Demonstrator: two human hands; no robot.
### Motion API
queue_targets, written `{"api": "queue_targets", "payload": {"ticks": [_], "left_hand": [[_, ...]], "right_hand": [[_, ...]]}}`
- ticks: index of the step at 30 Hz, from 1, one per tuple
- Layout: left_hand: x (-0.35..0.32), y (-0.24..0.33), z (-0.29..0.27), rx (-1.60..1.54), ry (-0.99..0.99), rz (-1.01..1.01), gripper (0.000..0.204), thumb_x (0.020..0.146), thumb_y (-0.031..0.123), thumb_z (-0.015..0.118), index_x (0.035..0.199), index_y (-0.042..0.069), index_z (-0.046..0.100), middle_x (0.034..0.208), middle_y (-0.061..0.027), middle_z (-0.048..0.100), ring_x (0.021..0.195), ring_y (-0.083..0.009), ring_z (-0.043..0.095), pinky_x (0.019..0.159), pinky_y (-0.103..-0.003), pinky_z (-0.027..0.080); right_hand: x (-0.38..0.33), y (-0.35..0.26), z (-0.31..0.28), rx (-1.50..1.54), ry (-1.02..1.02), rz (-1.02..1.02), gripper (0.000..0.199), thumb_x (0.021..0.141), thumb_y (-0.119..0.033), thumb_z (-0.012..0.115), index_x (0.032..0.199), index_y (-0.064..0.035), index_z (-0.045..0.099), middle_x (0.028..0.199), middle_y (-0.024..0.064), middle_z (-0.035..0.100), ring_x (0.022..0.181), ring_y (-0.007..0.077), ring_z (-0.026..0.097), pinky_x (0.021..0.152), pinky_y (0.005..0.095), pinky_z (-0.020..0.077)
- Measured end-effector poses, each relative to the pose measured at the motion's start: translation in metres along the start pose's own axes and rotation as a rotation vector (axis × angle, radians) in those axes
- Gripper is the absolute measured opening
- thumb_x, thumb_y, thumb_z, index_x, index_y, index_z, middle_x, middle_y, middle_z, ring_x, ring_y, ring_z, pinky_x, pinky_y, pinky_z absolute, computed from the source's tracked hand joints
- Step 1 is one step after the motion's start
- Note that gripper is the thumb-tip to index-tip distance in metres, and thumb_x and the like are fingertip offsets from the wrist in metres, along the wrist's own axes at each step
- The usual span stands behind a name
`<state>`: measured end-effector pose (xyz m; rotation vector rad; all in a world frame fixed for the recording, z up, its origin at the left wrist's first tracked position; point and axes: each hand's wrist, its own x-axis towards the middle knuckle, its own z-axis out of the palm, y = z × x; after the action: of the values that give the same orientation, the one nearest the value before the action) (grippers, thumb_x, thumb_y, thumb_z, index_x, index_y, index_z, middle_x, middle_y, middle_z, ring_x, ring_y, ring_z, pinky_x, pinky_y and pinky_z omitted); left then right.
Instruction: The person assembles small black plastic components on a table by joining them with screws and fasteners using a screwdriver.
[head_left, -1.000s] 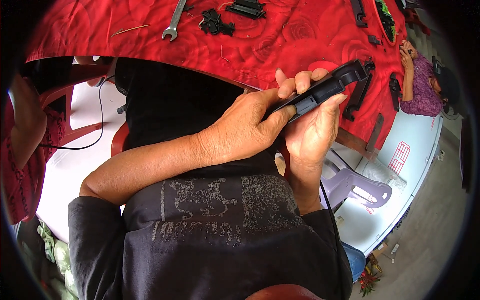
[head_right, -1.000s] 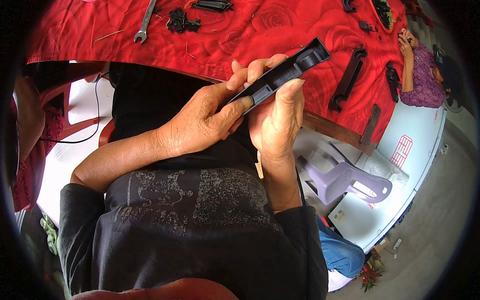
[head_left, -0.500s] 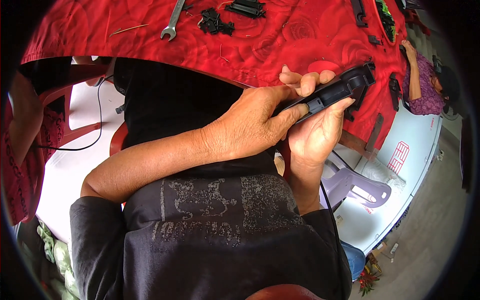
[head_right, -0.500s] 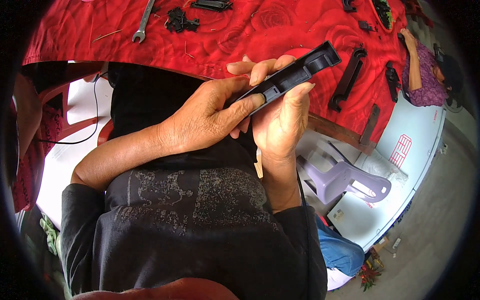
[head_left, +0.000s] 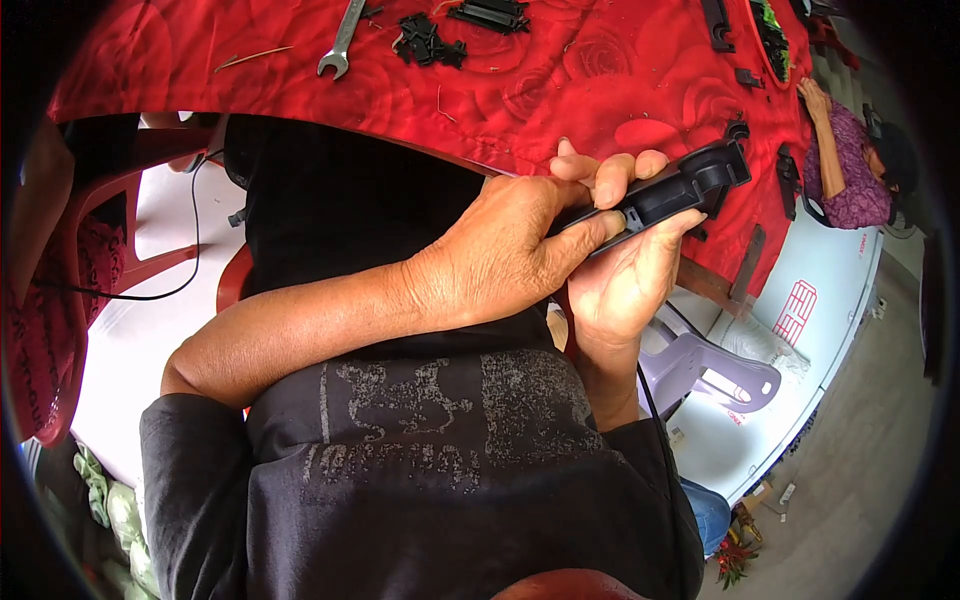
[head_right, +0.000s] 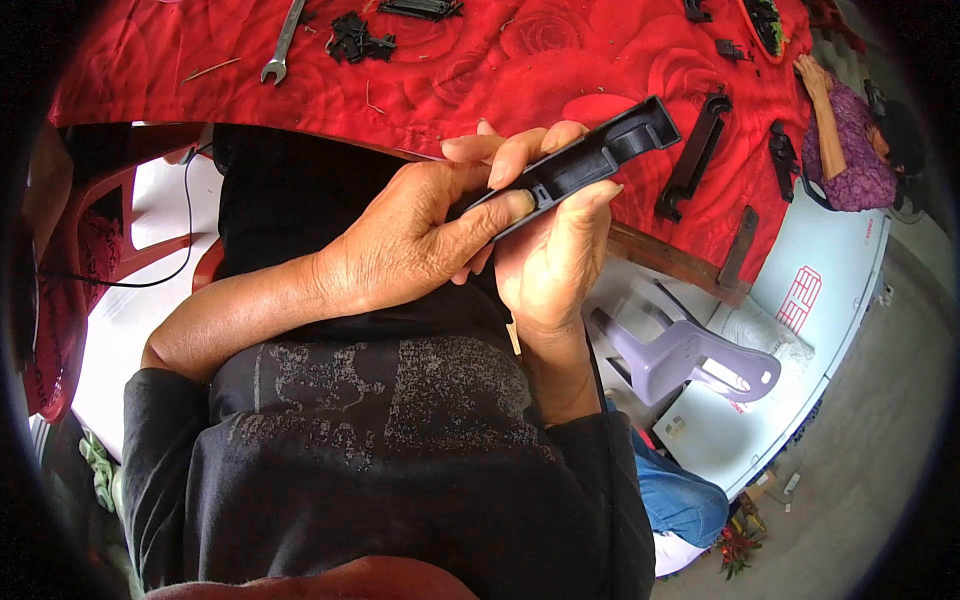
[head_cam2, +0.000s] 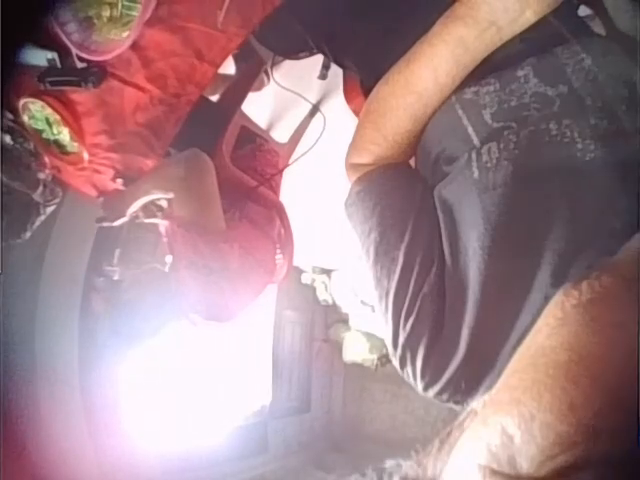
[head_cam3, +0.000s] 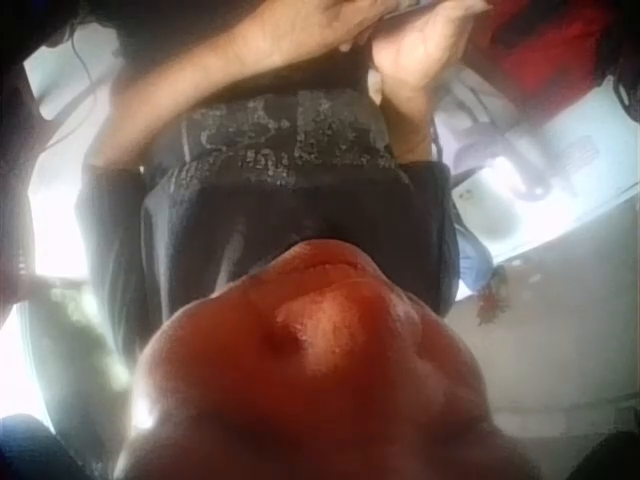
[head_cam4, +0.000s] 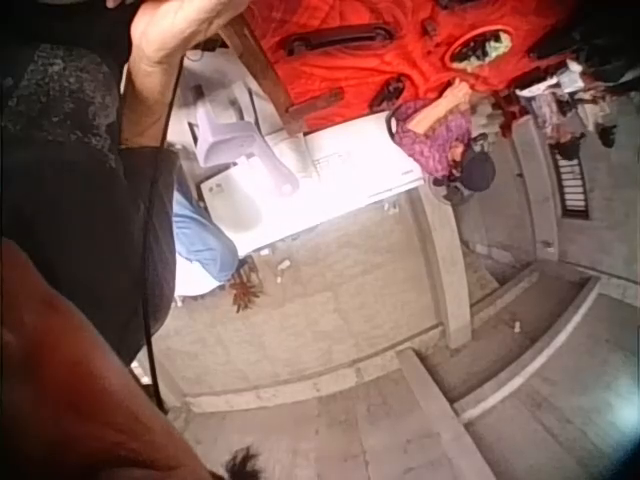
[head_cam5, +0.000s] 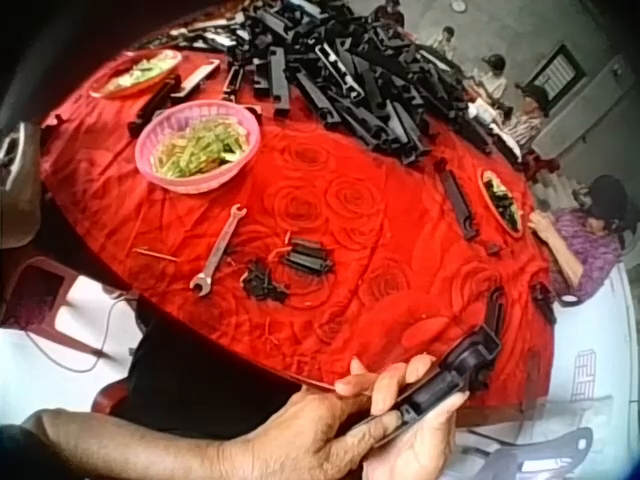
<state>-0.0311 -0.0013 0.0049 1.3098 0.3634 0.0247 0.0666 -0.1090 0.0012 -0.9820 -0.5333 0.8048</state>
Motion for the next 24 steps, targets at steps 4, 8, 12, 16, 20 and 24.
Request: {"api": "queue_targets", "payload": {"ticks": [4, 8, 12, 16, 20, 24], "left_hand": [[-0.003, 0.000, 0.002, -0.045, -0.002, 0.046, 0.034, 0.102, 0.029, 0.058, 0.099, -0.004, 0.062, 0.062, -0.0024, 0.058, 0.053, -0.0077, 0.057, 0.048, -0.023, 0.045], [-0.003, -0.007, 0.005, 0.045, 0.111, 0.227, 0.034, 0.101, 0.027, 0.060, 0.105, -0.007, 0.064, 0.063, -0.0030, 0.059, 0.052, -0.0071, 0.058, 0.047, -0.022, 0.045], [-0.003, -0.008, 0.004, 0.064, 0.040, 0.144, 0.036, 0.100, 0.026, 0.061, 0.114, -0.007, 0.061, 0.062, -0.0032, 0.059, 0.053, -0.0064, 0.058, 0.048, -0.022, 0.046], [-0.003, -0.002, 0.004, -0.022, 0.014, 0.037, 0.039, 0.101, 0.028, 0.059, 0.115, -0.008, 0.059, 0.062, -0.0029, 0.059, 0.051, -0.0058, 0.058, 0.048, -0.021, 0.047], [-0.003, 0.002, 0.004, -0.112, -0.013, -0.045, 0.042, 0.103, 0.032, 0.056, 0.112, -0.008, 0.060, 0.062, -0.0028, 0.058, 0.050, -0.0061, 0.057, 0.048, -0.021, 0.047], [0.001, 0.001, -0.003, -0.092, -0.089, -0.135, 0.046, 0.103, 0.035, 0.054, 0.118, -0.008, 0.057, 0.064, -0.0029, 0.058, 0.050, -0.0064, 0.057, 0.048, -0.021, 0.047]], "right_hand": [[-0.001, 0.002, 0.002, 0.021, 0.012, -0.001, 0.054, 0.102, -0.057, 0.037, 0.120, -0.0083, 0.050, 0.091, 0.0057, 0.053, 0.101, 0.0349, 0.062, 0.113, 0.0555, 0.0328], [-0.002, 0.000, 0.007, -0.002, 0.010, -0.001, 0.055, 0.101, -0.058, 0.038, 0.120, -0.0078, 0.049, 0.089, 0.0053, 0.052, 0.098, 0.0336, 0.062, 0.113, 0.0549, 0.0328], [-0.006, -0.001, 0.011, -0.073, 0.028, -0.030, 0.055, 0.101, -0.058, 0.038, 0.120, -0.0072, 0.049, 0.090, 0.0057, 0.051, 0.098, 0.0332, 0.061, 0.113, 0.0538, 0.0330], [-0.005, 0.001, 0.012, -0.080, 0.115, 0.004, 0.063, 0.100, -0.063, 0.034, 0.119, -0.0044, 0.042, 0.088, 0.0096, 0.055, 0.093, 0.0340, 0.064, 0.111, 0.0539, 0.0313], [-0.006, 0.003, 0.011, -0.030, 0.169, 0.034, 0.064, 0.100, -0.064, 0.034, 0.116, -0.0036, 0.042, 0.088, 0.0101, 0.055, 0.092, 0.0332, 0.064, 0.111, 0.0532, 0.0319], [-0.001, 0.003, 0.013, -0.068, 0.152, 0.043, 0.063, 0.100, -0.064, 0.034, 0.111, -0.0028, 0.042, 0.089, 0.0111, 0.055, 0.092, 0.0321, 0.064, 0.109, 0.0512, 0.0347]]}}
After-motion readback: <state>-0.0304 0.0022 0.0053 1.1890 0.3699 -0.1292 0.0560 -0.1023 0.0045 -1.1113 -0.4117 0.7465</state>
